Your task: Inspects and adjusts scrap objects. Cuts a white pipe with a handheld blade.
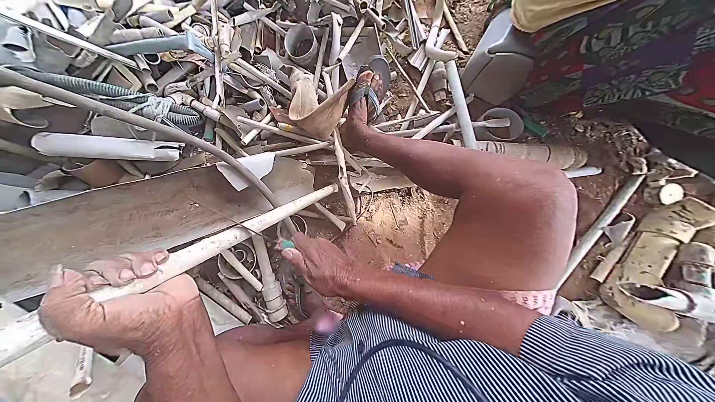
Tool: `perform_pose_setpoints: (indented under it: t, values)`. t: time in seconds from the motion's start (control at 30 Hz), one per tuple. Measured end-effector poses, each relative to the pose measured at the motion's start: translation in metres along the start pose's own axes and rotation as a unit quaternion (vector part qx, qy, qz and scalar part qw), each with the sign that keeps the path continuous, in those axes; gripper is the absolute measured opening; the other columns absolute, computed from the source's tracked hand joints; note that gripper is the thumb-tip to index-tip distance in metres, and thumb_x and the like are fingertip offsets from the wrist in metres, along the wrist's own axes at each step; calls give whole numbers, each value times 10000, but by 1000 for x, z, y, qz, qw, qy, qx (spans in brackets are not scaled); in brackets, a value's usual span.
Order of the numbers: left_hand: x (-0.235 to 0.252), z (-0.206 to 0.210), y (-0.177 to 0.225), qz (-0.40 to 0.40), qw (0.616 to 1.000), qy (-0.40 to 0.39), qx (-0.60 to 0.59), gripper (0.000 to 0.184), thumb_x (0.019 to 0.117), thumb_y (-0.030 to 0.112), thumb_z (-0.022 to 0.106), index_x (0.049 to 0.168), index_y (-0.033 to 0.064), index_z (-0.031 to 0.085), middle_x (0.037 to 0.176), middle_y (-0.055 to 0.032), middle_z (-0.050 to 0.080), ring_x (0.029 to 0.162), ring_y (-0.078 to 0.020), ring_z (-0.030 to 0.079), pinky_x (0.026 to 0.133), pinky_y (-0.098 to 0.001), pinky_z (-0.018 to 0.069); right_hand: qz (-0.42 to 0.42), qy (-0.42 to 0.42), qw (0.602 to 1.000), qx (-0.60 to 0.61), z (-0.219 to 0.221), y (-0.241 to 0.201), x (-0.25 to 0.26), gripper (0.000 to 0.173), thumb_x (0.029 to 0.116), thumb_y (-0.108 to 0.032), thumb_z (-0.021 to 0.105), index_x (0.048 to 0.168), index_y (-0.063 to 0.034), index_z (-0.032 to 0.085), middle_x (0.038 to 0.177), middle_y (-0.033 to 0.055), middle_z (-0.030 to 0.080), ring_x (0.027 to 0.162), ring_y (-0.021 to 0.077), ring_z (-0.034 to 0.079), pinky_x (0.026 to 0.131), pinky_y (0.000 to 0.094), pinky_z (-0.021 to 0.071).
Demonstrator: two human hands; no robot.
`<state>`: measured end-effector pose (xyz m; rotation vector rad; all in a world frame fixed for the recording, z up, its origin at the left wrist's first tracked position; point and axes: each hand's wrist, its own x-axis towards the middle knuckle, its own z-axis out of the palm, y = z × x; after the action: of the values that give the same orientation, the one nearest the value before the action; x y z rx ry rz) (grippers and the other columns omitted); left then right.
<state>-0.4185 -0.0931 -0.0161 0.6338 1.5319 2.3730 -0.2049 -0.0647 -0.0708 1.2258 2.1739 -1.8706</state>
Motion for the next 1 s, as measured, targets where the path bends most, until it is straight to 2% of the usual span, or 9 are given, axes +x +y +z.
perform_pose_setpoints:
  t: [0.1,0.23,0.3,0.5,0.6,0.63,0.73,0.8,1.0]
  values:
    - [0,-2,1,-8,1000,9,8,460,1100,157,190,703,134,421,488,21,424,411,-123,491,458,-258,503,-26,-6,999,-44,-2,2,3,475,1129,-364,316,1252,41,531,974,221,648,944,382,672,836,548,517]
    - [3,-9,-2,-20,999,46,0,439,1108,154,194,727,133,410,474,24,402,394,-127,478,441,-260,489,238,51,969,-47,-25,109,26,559,1137,-376,238,1404,56,472,1280,294,613,1225,418,612,1025,569,468]
    - [3,-5,-1,-13,999,34,0,433,1104,141,196,732,132,417,482,24,414,404,-127,489,452,-260,498,308,54,948,-55,-34,124,30,584,1135,-402,227,1419,52,459,1354,280,585,1288,399,582,1051,557,457]
    - [1,-4,-3,-12,1000,22,12,426,1113,172,207,753,121,428,514,22,409,425,-124,478,476,-264,508,31,-21,999,-21,-8,-7,0,476,1136,-370,308,1307,25,511,1058,232,649,1020,374,667,895,542,514]
    - [-1,-4,0,-18,998,48,22,413,1119,174,231,768,119,441,511,24,423,429,-119,499,480,-258,514,-16,-19,997,-71,-6,-3,6,482,1130,-380,322,1295,29,516,1027,238,656,1004,398,673,875,558,514]
    - [-1,-7,0,-24,998,60,23,401,1120,173,239,777,120,440,515,24,422,433,-120,499,483,-259,513,17,-5,997,-76,-6,20,11,490,1130,-368,309,1302,42,514,1051,257,656,1030,411,668,895,566,508]
    - [2,-11,-2,-39,996,80,22,381,1120,180,250,801,118,449,519,23,419,436,-122,488,473,-261,499,254,47,965,-50,-23,110,27,557,1138,-374,241,1410,62,454,1293,298,605,1235,412,610,1030,556,471]
    - [5,-9,-4,-29,997,66,24,375,1124,181,242,817,119,448,535,26,428,450,-119,497,490,-261,508,307,61,949,-35,-31,127,31,567,1136,-382,240,1429,58,447,1357,284,579,1287,396,582,1058,548,452]
    - [3,3,-4,-17,998,57,30,400,1136,202,248,816,107,468,554,23,437,462,-118,501,510,-262,522,-7,-31,999,-17,0,-7,-1,463,1135,-347,315,1276,46,516,1000,228,638,962,378,665,857,543,515]
